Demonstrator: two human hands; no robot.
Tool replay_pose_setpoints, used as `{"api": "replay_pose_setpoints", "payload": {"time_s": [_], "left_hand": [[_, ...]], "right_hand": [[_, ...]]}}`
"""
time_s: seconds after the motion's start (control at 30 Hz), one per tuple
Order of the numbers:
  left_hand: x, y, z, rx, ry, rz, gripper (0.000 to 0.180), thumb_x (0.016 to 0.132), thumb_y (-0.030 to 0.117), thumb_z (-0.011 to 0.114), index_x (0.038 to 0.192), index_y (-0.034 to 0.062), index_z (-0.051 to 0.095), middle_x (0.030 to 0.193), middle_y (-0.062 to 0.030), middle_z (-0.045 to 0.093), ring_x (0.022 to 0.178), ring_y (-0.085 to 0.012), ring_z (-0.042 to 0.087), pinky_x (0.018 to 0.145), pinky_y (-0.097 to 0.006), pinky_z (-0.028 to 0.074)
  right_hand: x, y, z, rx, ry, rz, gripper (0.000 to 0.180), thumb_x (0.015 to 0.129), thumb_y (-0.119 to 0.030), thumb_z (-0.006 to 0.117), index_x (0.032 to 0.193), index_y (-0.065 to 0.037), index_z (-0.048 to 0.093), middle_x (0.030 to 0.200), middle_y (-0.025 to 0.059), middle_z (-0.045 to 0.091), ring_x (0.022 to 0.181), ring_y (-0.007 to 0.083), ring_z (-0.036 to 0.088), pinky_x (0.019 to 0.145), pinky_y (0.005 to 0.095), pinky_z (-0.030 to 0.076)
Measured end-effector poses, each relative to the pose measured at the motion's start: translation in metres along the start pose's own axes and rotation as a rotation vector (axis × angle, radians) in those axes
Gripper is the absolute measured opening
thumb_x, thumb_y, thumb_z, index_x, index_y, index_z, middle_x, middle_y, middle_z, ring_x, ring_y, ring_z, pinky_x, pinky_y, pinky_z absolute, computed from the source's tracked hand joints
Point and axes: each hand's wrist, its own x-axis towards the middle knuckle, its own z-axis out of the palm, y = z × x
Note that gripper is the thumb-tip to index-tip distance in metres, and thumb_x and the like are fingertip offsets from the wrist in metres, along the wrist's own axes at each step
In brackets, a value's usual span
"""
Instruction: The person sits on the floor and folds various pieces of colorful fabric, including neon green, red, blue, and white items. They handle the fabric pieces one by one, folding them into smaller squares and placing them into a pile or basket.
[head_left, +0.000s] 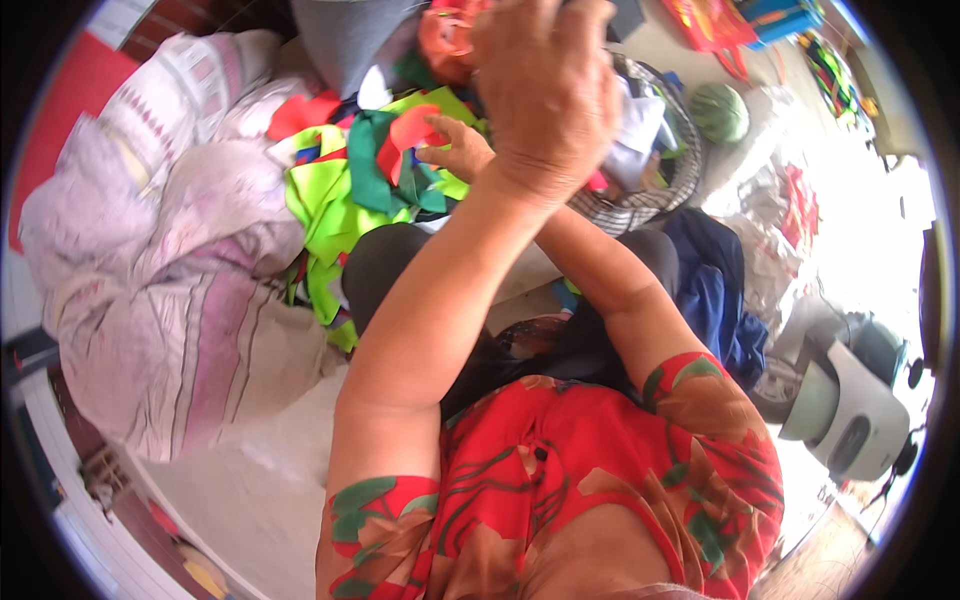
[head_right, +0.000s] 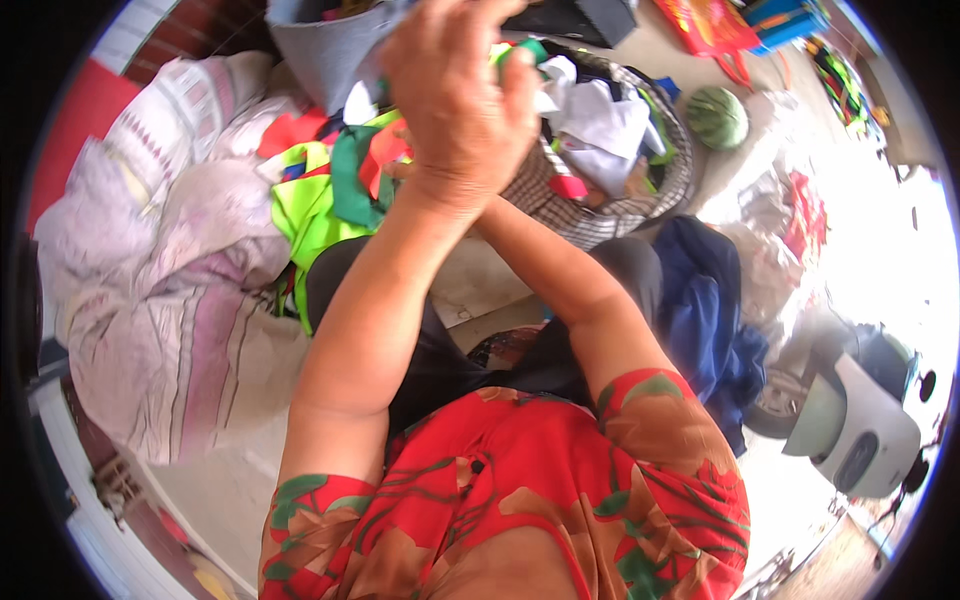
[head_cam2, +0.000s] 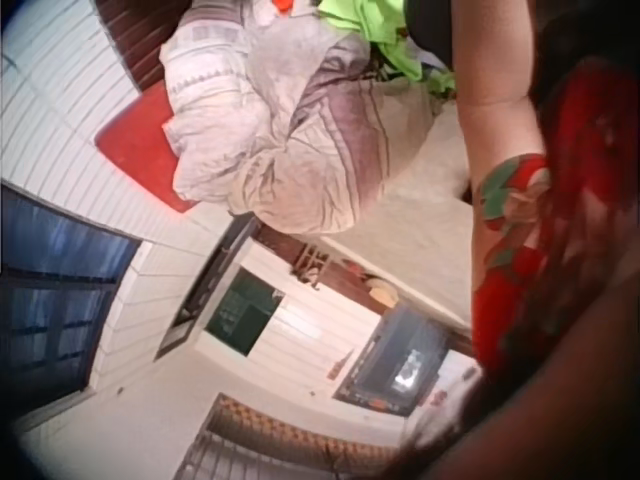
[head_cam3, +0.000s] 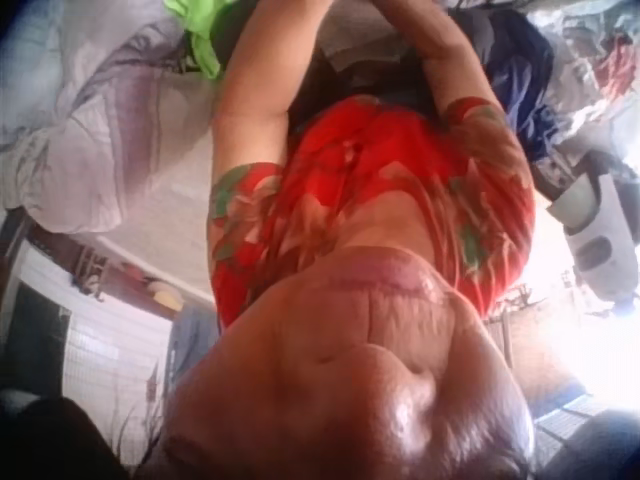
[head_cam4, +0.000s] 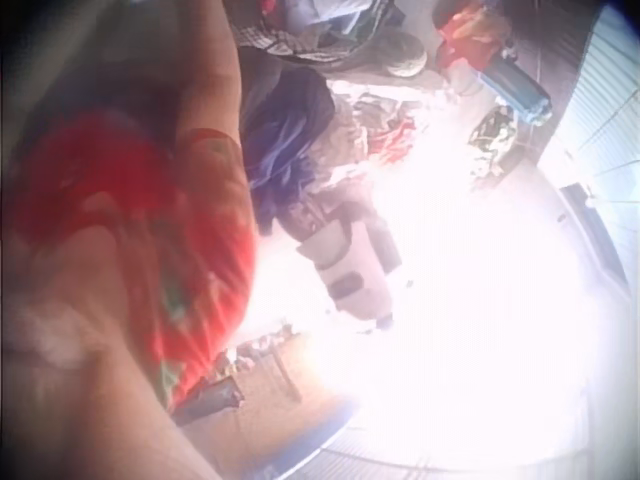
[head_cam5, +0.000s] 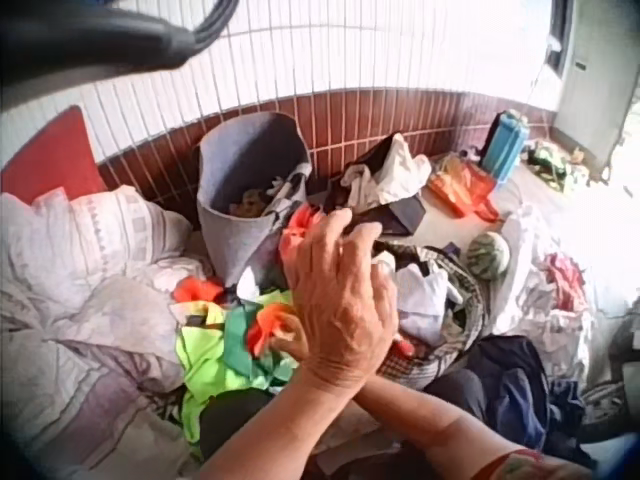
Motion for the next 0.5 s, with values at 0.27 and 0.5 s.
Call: {"api": "replay_pose_setpoints", "payload": {"time_s": [0.27, 0.5], "left_hand": [[-0.012, -0.015, 0.014, -0.354, -0.086, -0.505, 0.025, 0.076, 0.004, 0.065, 0.1, 0.0018, 0.059, 0.092, -0.0087, 0.06, 0.084, -0.0159, 0.058, 0.076, -0.027, 0.048], [-0.015, -0.021, 0.024, -0.588, -0.081, -0.655, 0.02, 0.072, 0.002, 0.061, 0.091, -0.0018, 0.059, 0.091, -0.0084, 0.059, 0.079, -0.0171, 0.059, 0.074, -0.03, 0.048]], "right_hand": [[-0.048, 0.118, -0.126, -0.359, 0.701, -0.048, 0.059, 0.064, -0.012, 0.072, 0.119, -0.009, 0.051, 0.123, 0.0171, 0.046, 0.114, 0.0369, 0.042, 0.098, 0.0428, 0.035], [-0.057, 0.182, -0.174, -0.487, 0.612, 0.642, 0.056, 0.066, -0.028, 0.072, 0.118, -0.017, 0.054, 0.123, 0.0129, 0.051, 0.115, 0.034, 0.047, 0.095, 0.0476, 0.039]]}}
